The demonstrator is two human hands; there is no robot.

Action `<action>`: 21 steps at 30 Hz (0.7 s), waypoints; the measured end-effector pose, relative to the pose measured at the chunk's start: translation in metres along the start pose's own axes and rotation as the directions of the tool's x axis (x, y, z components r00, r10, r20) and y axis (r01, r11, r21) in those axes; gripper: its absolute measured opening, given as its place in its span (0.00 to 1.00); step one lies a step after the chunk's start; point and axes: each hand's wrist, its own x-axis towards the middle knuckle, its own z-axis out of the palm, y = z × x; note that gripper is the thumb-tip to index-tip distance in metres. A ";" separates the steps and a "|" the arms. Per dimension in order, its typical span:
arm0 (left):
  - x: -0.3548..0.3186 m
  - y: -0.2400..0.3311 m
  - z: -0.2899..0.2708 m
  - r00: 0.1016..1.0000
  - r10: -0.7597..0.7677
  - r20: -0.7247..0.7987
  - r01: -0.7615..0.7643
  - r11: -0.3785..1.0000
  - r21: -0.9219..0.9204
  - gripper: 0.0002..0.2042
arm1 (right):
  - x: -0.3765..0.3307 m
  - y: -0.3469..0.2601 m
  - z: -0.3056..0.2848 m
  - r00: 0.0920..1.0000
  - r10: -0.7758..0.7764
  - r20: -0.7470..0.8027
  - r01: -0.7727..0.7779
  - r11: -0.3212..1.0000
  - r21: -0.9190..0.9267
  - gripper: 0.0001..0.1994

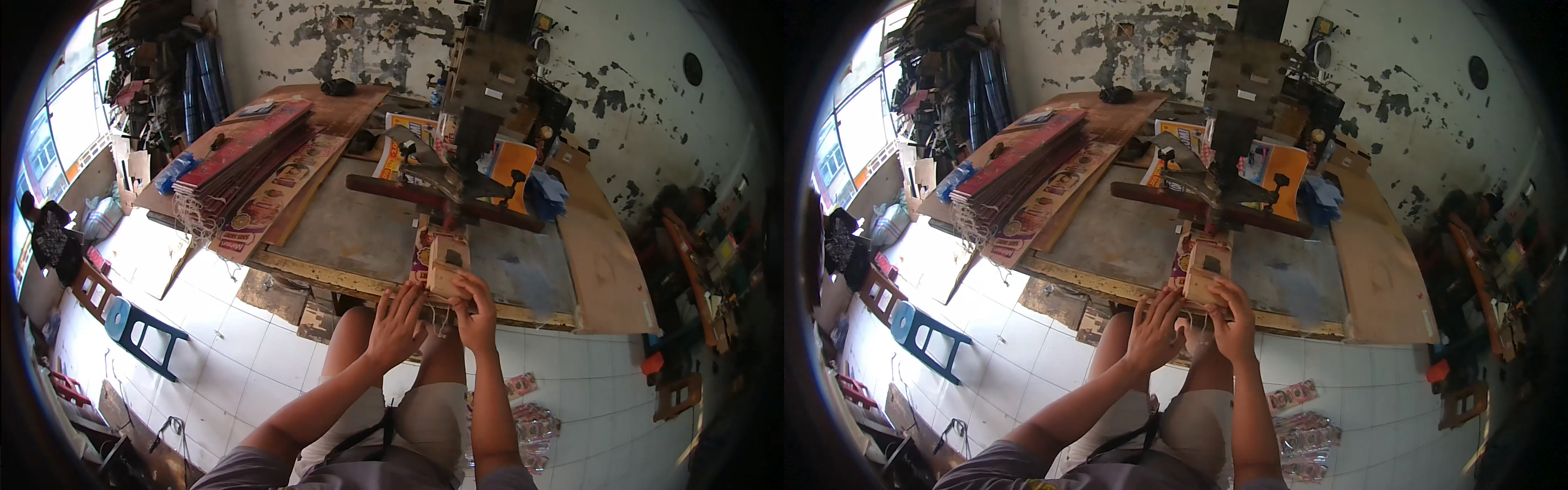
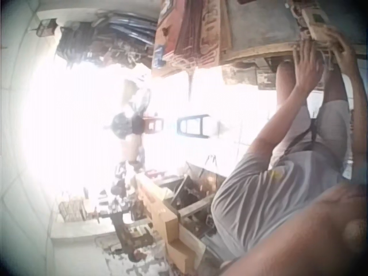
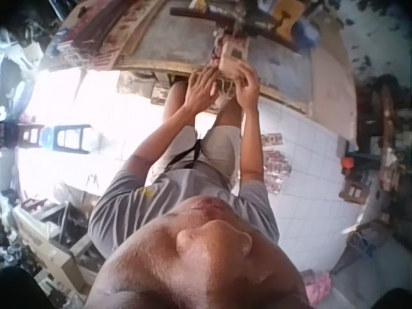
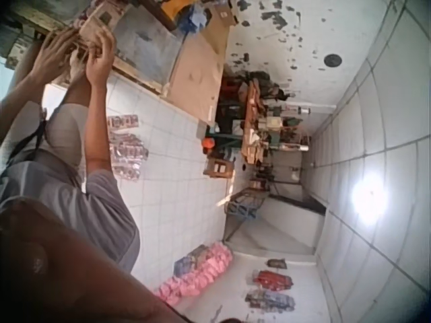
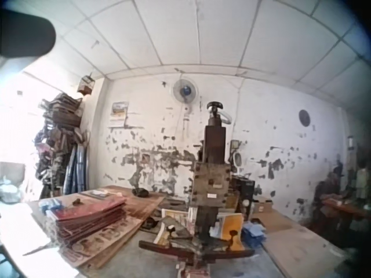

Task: The person positions product packaging under a sealing machine, pulls the lever to seal the edge, and removes the sealed package.

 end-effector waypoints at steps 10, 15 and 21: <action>0.000 0.010 -0.004 1.000 -0.008 -0.018 0.009 0.999 0.051 0.32 | 0.013 -0.021 -0.006 0.991 -0.041 0.130 0.053 0.995 -0.086 0.15; 0.002 0.010 -0.006 1.000 0.001 -0.009 0.000 0.996 0.090 0.32 | 0.018 -0.019 -0.005 0.985 -0.073 0.158 0.098 0.983 -0.156 0.16; 0.003 0.011 -0.007 0.999 -0.006 -0.033 0.009 0.997 0.072 0.32 | 0.025 -0.016 -0.002 0.983 -0.077 0.167 0.113 0.970 -0.214 0.15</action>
